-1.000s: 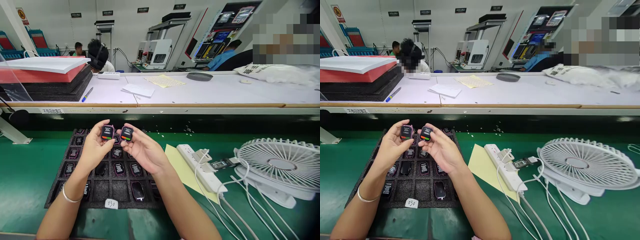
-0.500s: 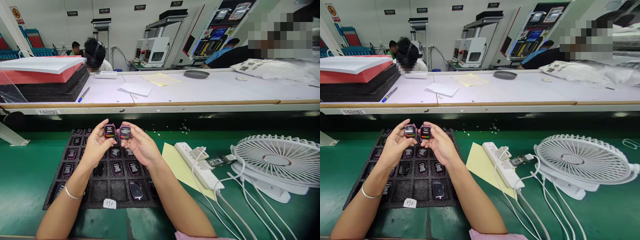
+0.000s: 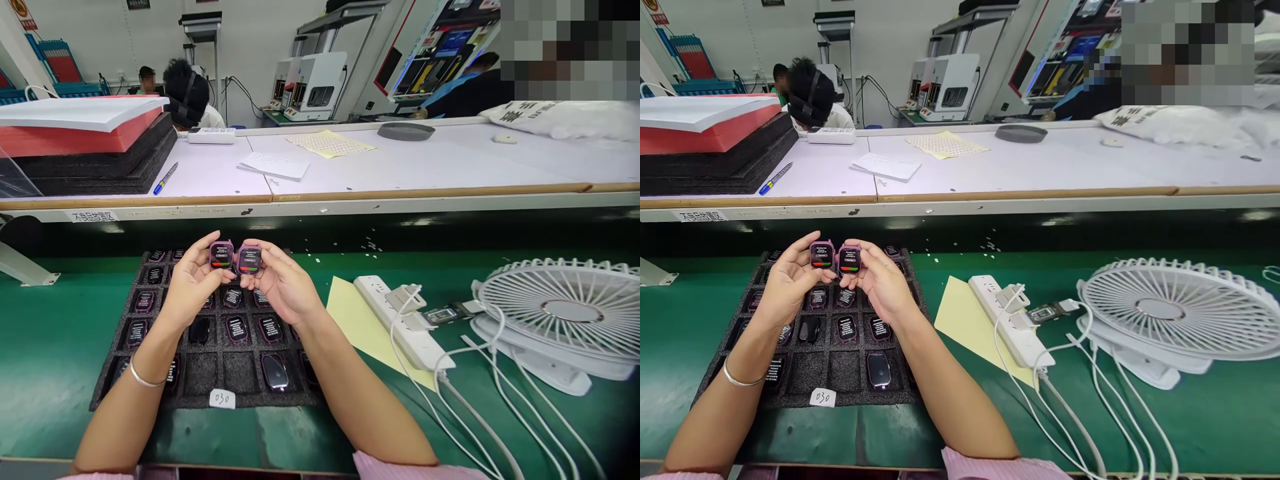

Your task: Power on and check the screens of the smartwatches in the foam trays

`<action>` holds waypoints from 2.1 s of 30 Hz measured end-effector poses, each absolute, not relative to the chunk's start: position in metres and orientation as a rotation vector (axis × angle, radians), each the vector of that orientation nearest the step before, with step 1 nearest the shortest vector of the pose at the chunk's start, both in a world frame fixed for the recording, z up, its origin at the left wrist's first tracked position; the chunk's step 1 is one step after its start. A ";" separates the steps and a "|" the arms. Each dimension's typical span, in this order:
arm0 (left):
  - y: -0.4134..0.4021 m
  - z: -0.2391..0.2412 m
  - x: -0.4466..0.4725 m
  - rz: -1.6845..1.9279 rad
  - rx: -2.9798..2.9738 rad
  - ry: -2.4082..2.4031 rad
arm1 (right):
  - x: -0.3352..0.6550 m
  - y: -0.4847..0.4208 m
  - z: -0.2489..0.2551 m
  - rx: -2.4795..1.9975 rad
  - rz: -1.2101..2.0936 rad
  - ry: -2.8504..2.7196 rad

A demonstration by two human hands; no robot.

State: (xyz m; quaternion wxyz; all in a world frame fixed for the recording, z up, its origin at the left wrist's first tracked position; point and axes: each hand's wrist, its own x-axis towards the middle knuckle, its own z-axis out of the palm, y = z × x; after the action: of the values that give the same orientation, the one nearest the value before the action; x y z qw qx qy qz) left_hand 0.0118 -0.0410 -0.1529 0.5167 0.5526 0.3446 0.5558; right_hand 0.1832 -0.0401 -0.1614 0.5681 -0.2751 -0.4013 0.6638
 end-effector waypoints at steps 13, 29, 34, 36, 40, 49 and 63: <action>-0.044 -0.150 0.013 1.306 1.390 0.923 | 0.182 -0.043 -0.159 -0.676 1.476 -0.986; -0.115 -0.146 -0.002 1.024 1.223 0.892 | 0.195 -0.115 -0.159 -0.714 1.842 -0.840; -0.155 -0.158 -0.004 1.012 1.150 0.910 | 0.201 -0.156 -0.168 -0.718 1.877 -0.820; -0.160 -0.161 -0.001 1.037 1.144 0.925 | 0.199 -0.163 -0.172 -0.716 1.841 -0.815; -0.161 -0.166 0.003 1.044 1.123 0.940 | 0.196 -0.165 -0.179 -0.716 1.818 -0.792; -0.160 -0.174 0.006 1.078 1.147 0.973 | 0.194 -0.166 -0.184 -0.733 1.800 -0.817; -0.159 -0.174 0.008 1.141 1.131 0.984 | 0.181 -0.159 -0.189 -0.776 1.689 -0.873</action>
State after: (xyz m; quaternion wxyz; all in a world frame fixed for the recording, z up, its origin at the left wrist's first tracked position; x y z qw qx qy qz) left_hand 0.0077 -0.1593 -0.1743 0.5881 0.4855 0.4222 0.4900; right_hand 0.1812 -0.1591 -0.1891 0.5176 -0.3233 -0.3639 0.7037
